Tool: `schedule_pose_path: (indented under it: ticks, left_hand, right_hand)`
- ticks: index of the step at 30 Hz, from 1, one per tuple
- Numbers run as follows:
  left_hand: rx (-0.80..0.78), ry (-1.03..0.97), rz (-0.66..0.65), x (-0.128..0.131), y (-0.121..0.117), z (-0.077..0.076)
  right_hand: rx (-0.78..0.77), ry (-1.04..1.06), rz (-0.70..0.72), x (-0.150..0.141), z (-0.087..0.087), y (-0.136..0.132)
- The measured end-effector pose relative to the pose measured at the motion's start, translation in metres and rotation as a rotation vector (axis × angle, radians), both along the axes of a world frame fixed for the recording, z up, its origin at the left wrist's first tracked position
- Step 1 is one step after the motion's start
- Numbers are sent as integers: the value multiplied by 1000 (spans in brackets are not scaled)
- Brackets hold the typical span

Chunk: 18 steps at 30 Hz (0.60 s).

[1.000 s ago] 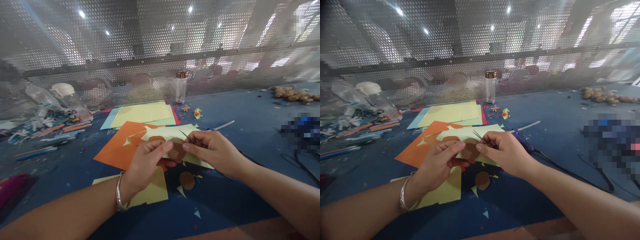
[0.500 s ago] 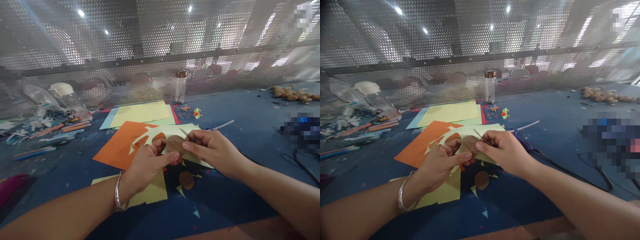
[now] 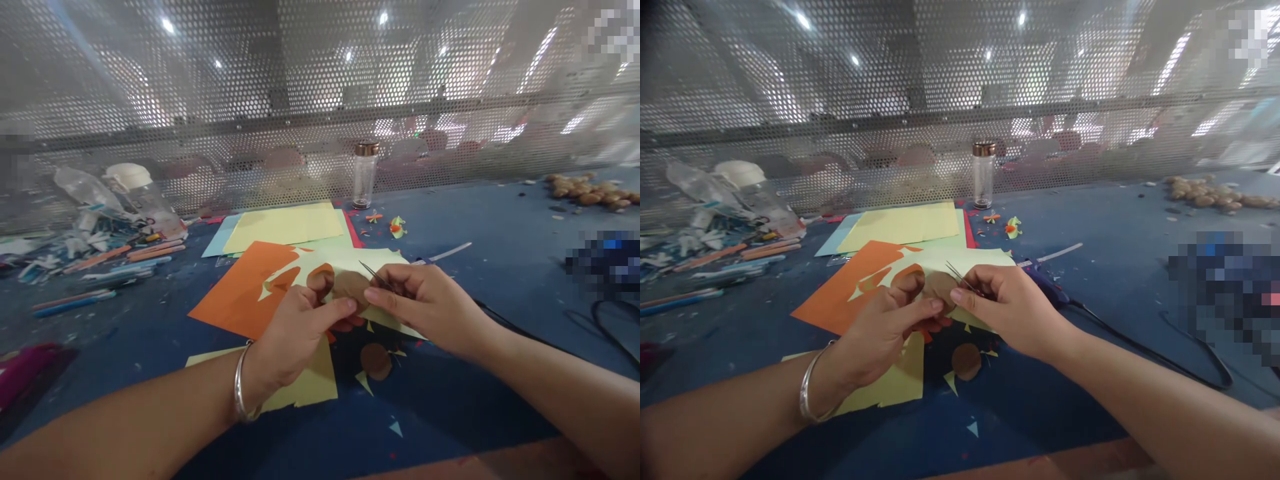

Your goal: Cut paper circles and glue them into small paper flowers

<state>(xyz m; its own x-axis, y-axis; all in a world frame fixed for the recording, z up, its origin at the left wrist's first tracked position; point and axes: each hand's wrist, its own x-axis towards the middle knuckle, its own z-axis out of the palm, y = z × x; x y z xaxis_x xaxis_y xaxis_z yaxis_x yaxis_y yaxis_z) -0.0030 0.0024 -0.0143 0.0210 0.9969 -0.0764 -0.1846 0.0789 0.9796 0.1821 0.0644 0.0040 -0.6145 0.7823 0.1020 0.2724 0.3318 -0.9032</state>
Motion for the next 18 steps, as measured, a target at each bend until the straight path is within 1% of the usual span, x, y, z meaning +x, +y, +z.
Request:
schedule_pose_path:
  ticks: [5,7,9,13,16,18]
  left_hand:
    - [57,-10,59,0,2,1]
    - [77,-38,62,-1,4,1]
    - [111,-54,31,-2,4,1]
    - [191,-53,-80,-3,3,1]
    - [186,-11,-86,-5,2,0]
    - [188,47,-74,-6,2,0]
  right_hand:
    - [9,-18,-6,1,-2,2]
    - [-20,-5,11,3,-3,2]
    - [-68,12,31,4,-3,2]
    - [-172,1,67,6,0,0]
    - [-243,6,80,6,3,-1]
    - [-263,25,78,7,3,-2]
